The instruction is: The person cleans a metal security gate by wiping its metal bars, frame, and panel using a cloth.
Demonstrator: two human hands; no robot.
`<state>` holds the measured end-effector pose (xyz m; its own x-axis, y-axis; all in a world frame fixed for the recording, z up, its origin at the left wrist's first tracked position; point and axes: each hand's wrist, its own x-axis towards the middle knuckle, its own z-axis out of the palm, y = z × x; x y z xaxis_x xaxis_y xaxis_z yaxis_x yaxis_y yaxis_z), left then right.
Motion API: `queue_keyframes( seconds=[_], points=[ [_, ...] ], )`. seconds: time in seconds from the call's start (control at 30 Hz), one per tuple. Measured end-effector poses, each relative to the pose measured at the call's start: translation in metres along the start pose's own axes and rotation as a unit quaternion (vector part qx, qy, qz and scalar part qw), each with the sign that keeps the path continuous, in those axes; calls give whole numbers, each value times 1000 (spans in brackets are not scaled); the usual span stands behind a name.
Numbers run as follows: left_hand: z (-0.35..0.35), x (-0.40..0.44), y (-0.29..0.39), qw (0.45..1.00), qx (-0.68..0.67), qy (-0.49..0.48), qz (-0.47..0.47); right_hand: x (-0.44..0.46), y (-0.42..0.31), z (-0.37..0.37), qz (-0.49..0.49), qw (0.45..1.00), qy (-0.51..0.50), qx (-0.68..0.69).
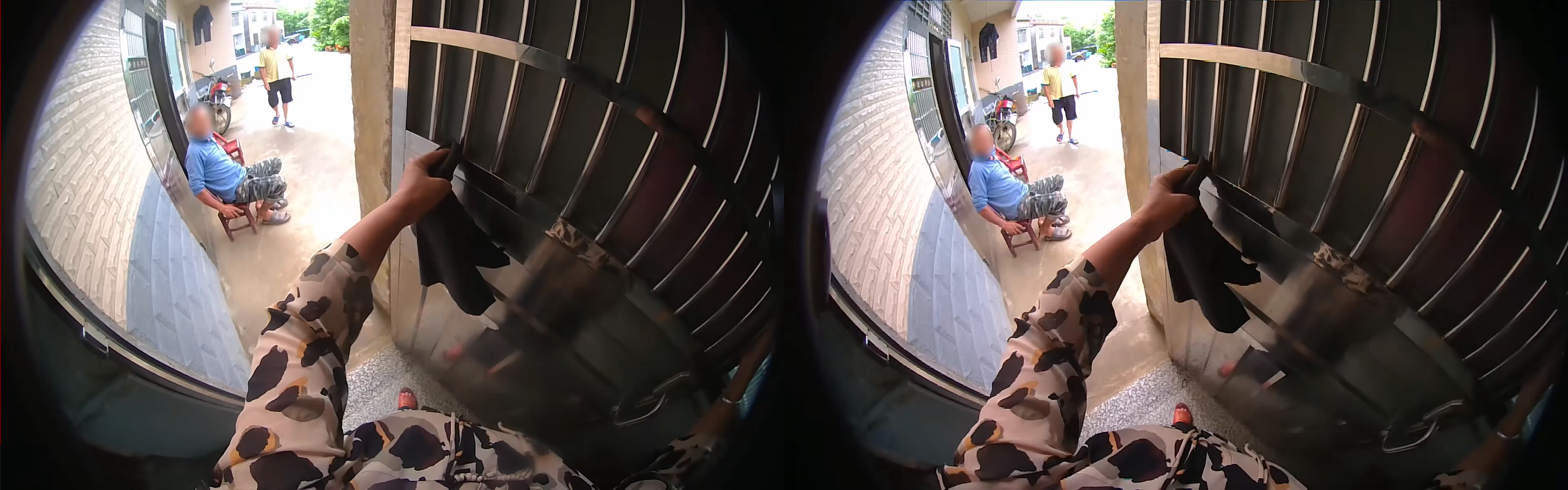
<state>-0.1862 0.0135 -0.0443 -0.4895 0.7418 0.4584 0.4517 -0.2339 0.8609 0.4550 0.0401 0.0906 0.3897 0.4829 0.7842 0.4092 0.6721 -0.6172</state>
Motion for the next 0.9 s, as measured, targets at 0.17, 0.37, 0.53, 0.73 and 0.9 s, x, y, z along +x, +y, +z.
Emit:
queue_keyframes(
  seconds=[0.17, 0.37, 0.53, 0.73, 0.9],
  points=[
    [-33, -17, 7, 996, 5, -88, -18, 17, 26, -19, 3, 998, 30, -58],
    [-12, 10, 61, 951, 245, -43, 186, 61, 106, -59, 37, 998, 43, 4],
    [17, 2, 62, 905, 408, -79, 91, 50, 88, -48, 24, 999, 40, -12],
    [47, 3, 15, 978, 185, 53, 82, 64, 111, -65, -156, 978, -14, -139],
    [-6, -31, 33, 977, 6, -205, -59, 48, 80, -37, 29, 998, 55, 28]
  ],
)
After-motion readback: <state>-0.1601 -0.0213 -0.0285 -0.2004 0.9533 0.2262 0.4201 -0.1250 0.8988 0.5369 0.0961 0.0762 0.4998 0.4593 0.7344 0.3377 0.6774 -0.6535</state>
